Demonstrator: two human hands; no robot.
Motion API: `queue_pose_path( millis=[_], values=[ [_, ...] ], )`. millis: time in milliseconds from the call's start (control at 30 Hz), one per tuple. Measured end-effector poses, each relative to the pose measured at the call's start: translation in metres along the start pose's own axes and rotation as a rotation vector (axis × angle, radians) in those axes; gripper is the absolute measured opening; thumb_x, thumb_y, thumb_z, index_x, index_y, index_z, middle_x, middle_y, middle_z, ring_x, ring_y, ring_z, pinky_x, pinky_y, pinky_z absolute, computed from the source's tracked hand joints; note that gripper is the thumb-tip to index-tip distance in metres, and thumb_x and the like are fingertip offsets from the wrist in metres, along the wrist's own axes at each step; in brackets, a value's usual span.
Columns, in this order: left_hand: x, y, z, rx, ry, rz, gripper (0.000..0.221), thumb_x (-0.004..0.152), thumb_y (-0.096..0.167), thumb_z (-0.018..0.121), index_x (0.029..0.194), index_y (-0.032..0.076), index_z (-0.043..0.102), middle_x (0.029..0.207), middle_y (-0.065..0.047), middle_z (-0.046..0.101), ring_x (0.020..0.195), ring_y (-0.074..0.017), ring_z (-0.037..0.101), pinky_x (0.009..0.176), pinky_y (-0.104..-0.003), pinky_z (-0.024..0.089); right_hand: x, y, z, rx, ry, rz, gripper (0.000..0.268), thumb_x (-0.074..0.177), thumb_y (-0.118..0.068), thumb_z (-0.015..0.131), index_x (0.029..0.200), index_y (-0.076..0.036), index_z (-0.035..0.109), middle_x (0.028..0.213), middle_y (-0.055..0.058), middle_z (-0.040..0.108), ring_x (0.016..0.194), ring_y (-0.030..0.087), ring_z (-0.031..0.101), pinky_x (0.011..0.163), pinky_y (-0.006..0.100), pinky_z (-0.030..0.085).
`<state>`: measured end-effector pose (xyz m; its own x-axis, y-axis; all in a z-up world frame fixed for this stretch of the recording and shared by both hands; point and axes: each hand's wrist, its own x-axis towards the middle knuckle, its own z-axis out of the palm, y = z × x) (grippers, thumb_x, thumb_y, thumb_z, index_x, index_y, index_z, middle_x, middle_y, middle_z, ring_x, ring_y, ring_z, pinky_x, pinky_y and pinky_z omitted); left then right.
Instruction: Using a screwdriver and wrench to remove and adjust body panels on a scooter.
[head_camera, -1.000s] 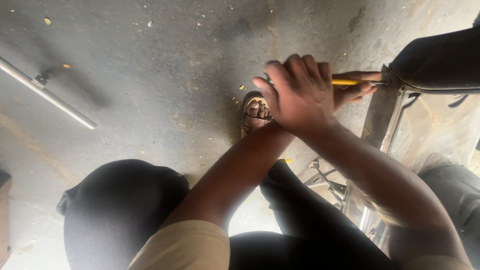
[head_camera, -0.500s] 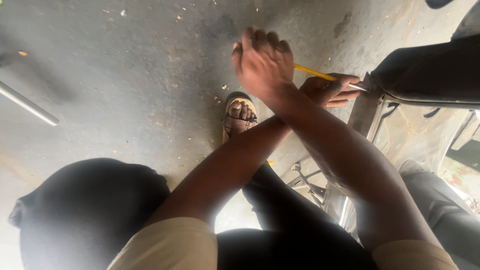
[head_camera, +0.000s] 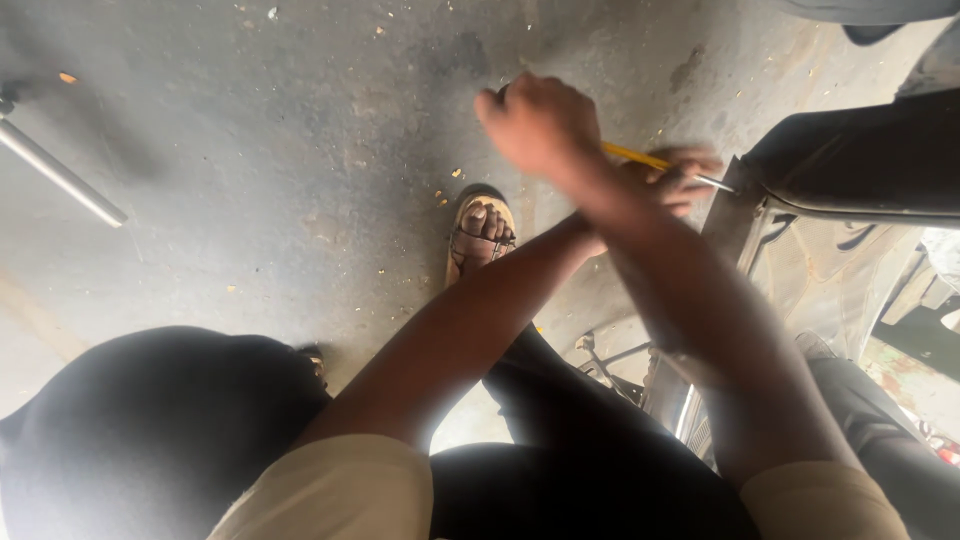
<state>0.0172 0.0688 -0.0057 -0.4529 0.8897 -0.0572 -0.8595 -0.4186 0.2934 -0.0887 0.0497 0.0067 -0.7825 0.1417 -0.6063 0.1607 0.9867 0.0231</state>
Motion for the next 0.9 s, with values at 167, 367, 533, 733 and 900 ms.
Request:
queue_pose_path(
  millis=[167,367,533,733,900],
  values=[
    [0.0,0.015,0.002,-0.065,0.067,0.275,0.078,0.091,0.031,0.076,0.154,0.011,0.035,0.15,-0.02,0.052,0.137,-0.0351,0.052,0.116,-0.055,0.048,0.014,0.008,-0.049,0.374,-0.373,0.073,0.054,0.102,-0.047,0.053,0.09,0.003,0.069,0.076,0.018,0.068,0.066,0.033,0.063,0.07,0.053,0.051],
    [0.012,-0.012,-0.025,-0.026,0.086,0.127,0.055,0.109,0.043,0.053,0.148,0.004,0.048,0.154,-0.017,0.054,0.146,-0.0343,0.05,0.118,-0.053,0.046,-0.026,-0.022,-0.01,-0.107,0.442,-0.243,0.03,0.098,-0.031,0.056,0.096,-0.003,0.067,0.084,0.016,0.073,0.071,0.032,0.07,0.061,0.047,0.054],
    [0.0,0.004,-0.02,0.012,0.02,0.099,0.047,0.109,0.036,0.053,0.146,0.005,0.052,0.156,-0.014,0.051,0.148,-0.0339,0.047,0.12,-0.05,0.045,-0.007,-0.01,-0.002,-0.034,0.207,-0.079,0.035,0.101,-0.034,0.052,0.095,-0.003,0.067,0.09,0.02,0.072,0.079,0.035,0.07,0.072,0.049,0.054],
    [-0.011,0.035,-0.007,0.244,0.039,0.05,0.044,0.102,0.021,0.063,0.143,0.006,0.056,0.151,-0.014,0.054,0.143,-0.0331,0.053,0.116,-0.044,0.049,0.006,0.001,-0.014,0.206,-0.252,-0.021,0.045,0.101,-0.04,0.049,0.092,0.001,0.067,0.094,0.026,0.07,0.083,0.045,0.064,0.075,0.056,0.049],
    [0.006,0.002,-0.033,0.048,0.016,0.034,0.044,0.107,0.033,0.055,0.143,0.007,0.056,0.152,-0.013,0.056,0.143,-0.0323,0.054,0.117,-0.046,0.048,-0.023,-0.016,0.005,-0.065,0.321,-0.248,0.036,0.099,-0.036,0.049,0.096,-0.006,0.069,0.089,0.017,0.072,0.076,0.033,0.065,0.067,0.052,0.05]
  ],
)
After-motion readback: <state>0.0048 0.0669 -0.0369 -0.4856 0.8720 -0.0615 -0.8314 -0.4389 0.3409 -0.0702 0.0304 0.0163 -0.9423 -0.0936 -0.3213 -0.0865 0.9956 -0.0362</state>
